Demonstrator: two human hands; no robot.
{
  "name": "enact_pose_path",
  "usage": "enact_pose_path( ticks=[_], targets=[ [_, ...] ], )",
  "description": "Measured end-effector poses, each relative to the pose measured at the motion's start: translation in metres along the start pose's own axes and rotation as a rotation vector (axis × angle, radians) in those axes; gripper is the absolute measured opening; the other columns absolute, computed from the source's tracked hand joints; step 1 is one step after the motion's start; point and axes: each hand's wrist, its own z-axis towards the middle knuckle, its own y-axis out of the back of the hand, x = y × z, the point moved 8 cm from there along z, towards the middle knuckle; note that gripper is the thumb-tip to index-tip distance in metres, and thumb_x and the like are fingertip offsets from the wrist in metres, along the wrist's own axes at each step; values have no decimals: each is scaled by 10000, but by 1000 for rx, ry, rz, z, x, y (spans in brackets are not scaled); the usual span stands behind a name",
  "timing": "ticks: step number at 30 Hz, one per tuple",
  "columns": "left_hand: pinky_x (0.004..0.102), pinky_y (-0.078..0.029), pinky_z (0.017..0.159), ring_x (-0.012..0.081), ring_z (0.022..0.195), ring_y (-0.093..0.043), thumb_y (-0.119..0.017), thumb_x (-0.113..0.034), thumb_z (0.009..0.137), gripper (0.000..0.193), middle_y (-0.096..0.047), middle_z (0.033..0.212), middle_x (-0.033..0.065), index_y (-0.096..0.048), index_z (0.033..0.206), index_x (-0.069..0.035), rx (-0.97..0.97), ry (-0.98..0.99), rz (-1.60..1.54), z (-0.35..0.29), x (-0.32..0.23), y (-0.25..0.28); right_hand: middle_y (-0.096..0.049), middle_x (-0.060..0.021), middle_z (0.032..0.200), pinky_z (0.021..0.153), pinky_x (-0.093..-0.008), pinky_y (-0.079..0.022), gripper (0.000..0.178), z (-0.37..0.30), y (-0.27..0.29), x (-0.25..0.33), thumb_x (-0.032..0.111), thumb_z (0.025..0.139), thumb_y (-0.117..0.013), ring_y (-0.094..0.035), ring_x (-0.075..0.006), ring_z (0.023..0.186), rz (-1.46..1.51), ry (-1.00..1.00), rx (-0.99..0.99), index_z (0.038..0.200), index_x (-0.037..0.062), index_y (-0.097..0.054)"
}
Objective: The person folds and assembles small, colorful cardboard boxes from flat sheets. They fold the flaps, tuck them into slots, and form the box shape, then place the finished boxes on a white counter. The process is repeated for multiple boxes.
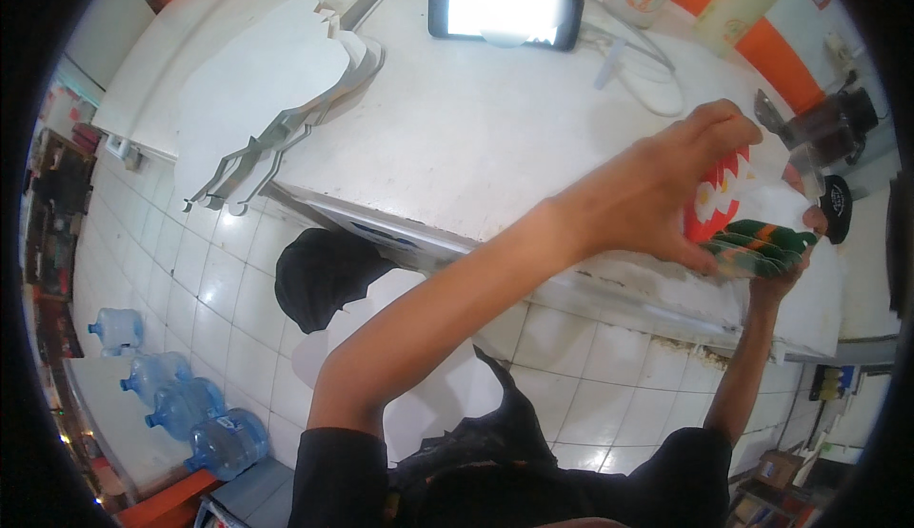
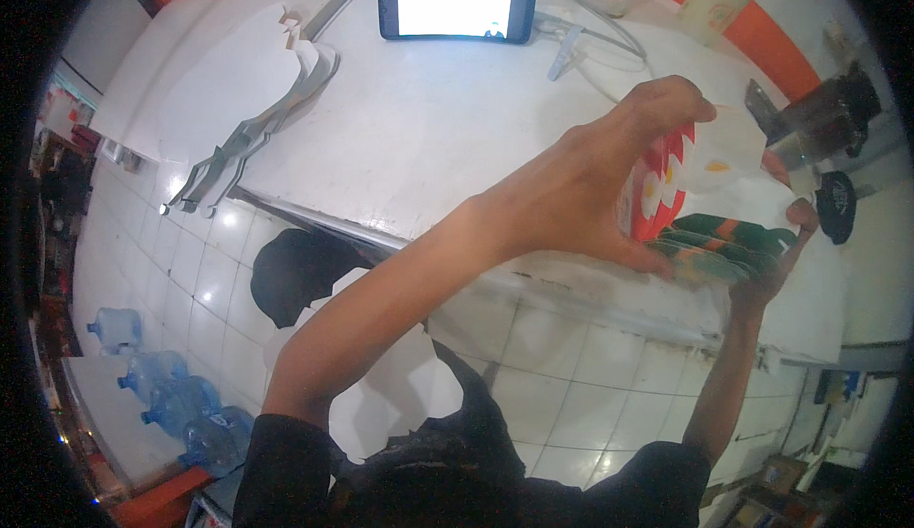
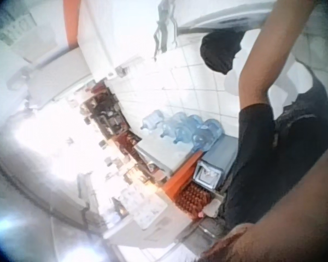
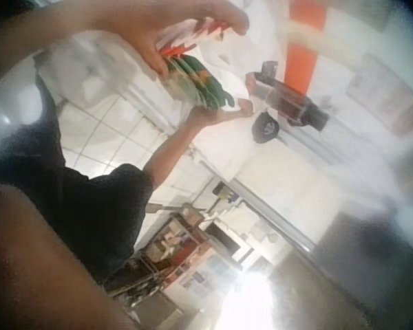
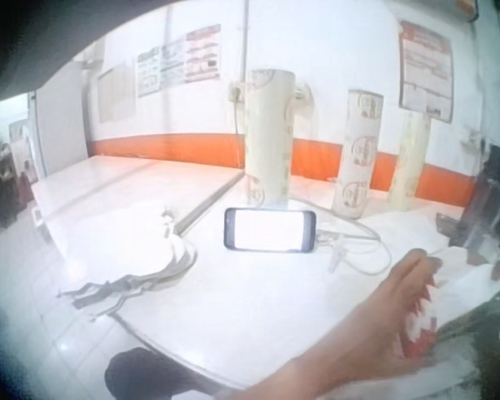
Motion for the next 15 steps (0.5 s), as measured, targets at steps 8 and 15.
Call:
enact_pose_path(
  ticks=[8, 15],
  targets=[
    [397, -414, 1070, 368, 1277, -459, -936, -258, 525, 1181, -355, 1469, 161, -251, 1471, -81, 47, 64, -24, -4, 1, 1, -369, -238, 1484, 1121, -403, -339, 734, 23, -12, 28, 634, 866, -528, -402, -326, 1351, -162, 48, 192, 1359, 121, -351],
    [372, -383, 1094, 380, 1309, -441, -940, -295, 536, 1378, -333, 1489, 248, -22, 1541, -86, 108, 188, 45, -16, 13, -3, -492, -173, 1396, 1079, -448, -397, 602, 93, -30, 77, 485, 904, -588, -498, -294, 1292, -441, 81, 391, 1345, 92, -469]
  ],
)
